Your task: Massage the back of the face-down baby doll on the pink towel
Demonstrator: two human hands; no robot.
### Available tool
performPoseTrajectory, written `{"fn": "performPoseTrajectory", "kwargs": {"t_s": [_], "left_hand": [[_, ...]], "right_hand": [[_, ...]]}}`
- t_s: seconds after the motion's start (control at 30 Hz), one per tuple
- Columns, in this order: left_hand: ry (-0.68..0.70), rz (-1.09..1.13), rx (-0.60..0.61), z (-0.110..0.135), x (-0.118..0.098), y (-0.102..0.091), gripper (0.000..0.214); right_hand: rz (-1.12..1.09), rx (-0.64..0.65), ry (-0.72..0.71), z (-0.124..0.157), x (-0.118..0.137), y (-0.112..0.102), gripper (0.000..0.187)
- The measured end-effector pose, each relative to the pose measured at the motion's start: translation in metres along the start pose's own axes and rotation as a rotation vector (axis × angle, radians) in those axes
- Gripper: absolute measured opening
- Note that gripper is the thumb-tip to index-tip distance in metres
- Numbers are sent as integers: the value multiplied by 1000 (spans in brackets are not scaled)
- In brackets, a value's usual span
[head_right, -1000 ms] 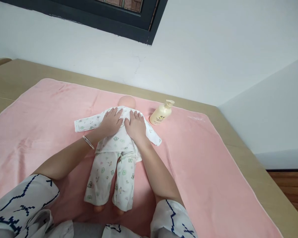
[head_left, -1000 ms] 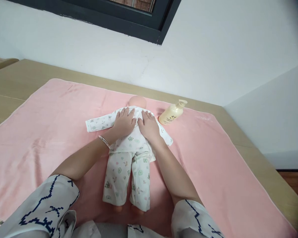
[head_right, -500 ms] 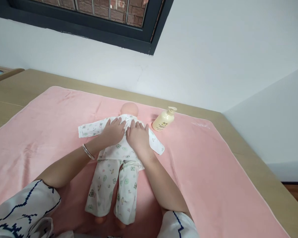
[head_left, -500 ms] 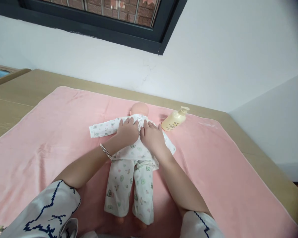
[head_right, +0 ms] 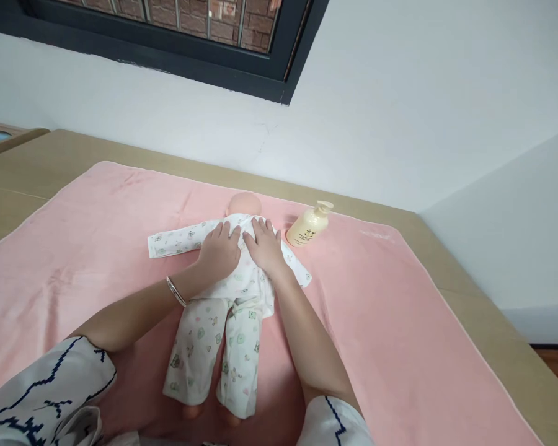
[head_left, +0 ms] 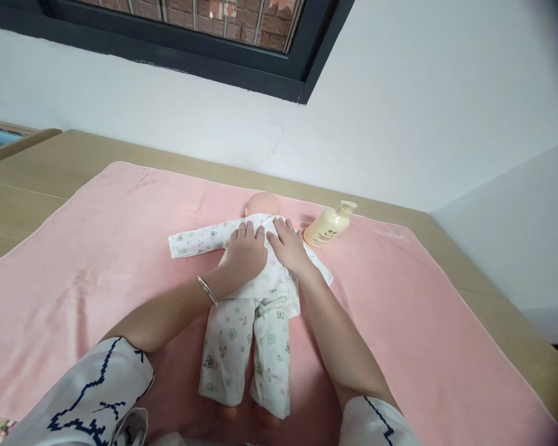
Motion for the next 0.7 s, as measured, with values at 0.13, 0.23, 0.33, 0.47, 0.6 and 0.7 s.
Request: {"fn": "performPoseTrajectory", "kwargs": {"t_s": [0.13, 0.23, 0.33, 0.47, 0.6, 0.7], "left_hand": [[-21, 87, 2, -8, 7, 2, 51], [-52, 212, 58, -23, 25, 10, 51], [-96, 286, 71, -33, 36, 15, 50], [-93, 206, 42, -24, 25, 12, 52], [-8, 63, 18, -5, 5, -2, 51], [6, 40, 21, -4, 5, -8, 48]], "right_hand": [[168, -59, 25, 22, 23, 3, 59], [368, -88, -18, 46, 48, 2, 57], [459, -93, -85, 56, 57, 1, 53], [309, -71, -80, 34, 36, -4, 53], [115, -20, -46, 6, 12, -5, 56], [154, -47, -34, 11, 18, -3, 56]]}}
Point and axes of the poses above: each hand's wrist, its own z-axis away from the middle knuckle, its own y-axis out of the palm, x = y × z, the point moved 3 cm from there along -z, towards the middle knuckle, and after that the axes turned 5 degrees about -z, right-handed, at the moved point
